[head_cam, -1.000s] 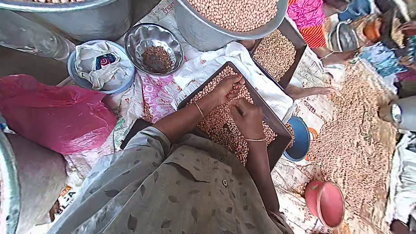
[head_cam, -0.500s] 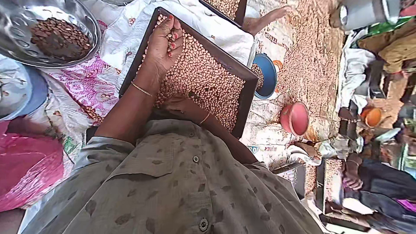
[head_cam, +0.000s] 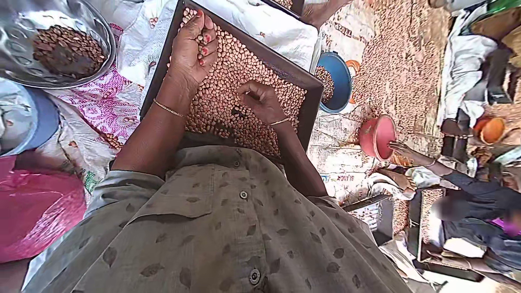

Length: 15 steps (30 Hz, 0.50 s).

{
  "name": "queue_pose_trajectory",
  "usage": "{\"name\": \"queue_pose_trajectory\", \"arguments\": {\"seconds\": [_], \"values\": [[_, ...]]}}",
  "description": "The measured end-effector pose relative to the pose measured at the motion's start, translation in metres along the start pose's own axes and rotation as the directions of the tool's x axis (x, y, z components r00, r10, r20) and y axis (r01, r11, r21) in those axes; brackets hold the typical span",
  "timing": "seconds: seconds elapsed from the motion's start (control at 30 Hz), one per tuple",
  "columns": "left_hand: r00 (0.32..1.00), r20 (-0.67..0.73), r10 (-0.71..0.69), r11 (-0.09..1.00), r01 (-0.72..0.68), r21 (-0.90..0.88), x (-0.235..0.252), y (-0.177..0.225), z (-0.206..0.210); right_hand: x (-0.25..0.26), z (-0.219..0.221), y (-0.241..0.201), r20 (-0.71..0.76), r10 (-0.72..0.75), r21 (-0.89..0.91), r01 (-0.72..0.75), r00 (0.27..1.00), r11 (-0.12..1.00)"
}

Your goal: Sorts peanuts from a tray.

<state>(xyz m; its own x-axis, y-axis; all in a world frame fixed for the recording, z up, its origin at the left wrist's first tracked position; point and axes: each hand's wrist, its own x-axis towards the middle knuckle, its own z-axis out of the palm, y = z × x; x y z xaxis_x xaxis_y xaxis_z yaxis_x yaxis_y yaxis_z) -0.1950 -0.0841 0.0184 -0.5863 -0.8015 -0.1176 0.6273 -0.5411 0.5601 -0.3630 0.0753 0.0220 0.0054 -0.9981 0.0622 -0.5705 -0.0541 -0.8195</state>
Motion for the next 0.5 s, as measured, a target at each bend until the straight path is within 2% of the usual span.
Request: {"name": "queue_pose_trajectory", "arguments": {"seconds": [0.1, 0.17, 0.3, 0.4, 0.5], "values": [[1.000, -0.014, -0.009, 0.999, 0.009, 0.037, -0.002, -0.001, 0.002, 0.019, 0.037, 0.005, -0.011, -0.089, -0.261, 0.083, 0.996, 0.962], [0.999, -0.025, -0.021, 0.998, 0.023, 0.057, -0.003, 0.000, 0.003, 0.022, 0.054, 0.014, -0.054, -0.120, -0.369, 0.092, 0.991, 0.925], [0.999, -0.034, -0.030, 0.998, 0.032, 0.052, -0.003, 0.001, 0.005, 0.018, 0.062, 0.021, -0.106, -0.169, -0.431, 0.108, 0.980, 0.896], [0.999, -0.022, -0.034, 0.997, 0.035, 0.065, -0.004, 0.000, 0.005, 0.018, 0.062, 0.019, -0.110, -0.181, -0.441, 0.115, 0.977, 0.890], [0.999, -0.022, -0.045, 0.996, 0.046, 0.082, -0.004, 0.000, 0.005, 0.017, 0.062, 0.015, -0.103, -0.173, -0.526, 0.094, 0.980, 0.845]]}}
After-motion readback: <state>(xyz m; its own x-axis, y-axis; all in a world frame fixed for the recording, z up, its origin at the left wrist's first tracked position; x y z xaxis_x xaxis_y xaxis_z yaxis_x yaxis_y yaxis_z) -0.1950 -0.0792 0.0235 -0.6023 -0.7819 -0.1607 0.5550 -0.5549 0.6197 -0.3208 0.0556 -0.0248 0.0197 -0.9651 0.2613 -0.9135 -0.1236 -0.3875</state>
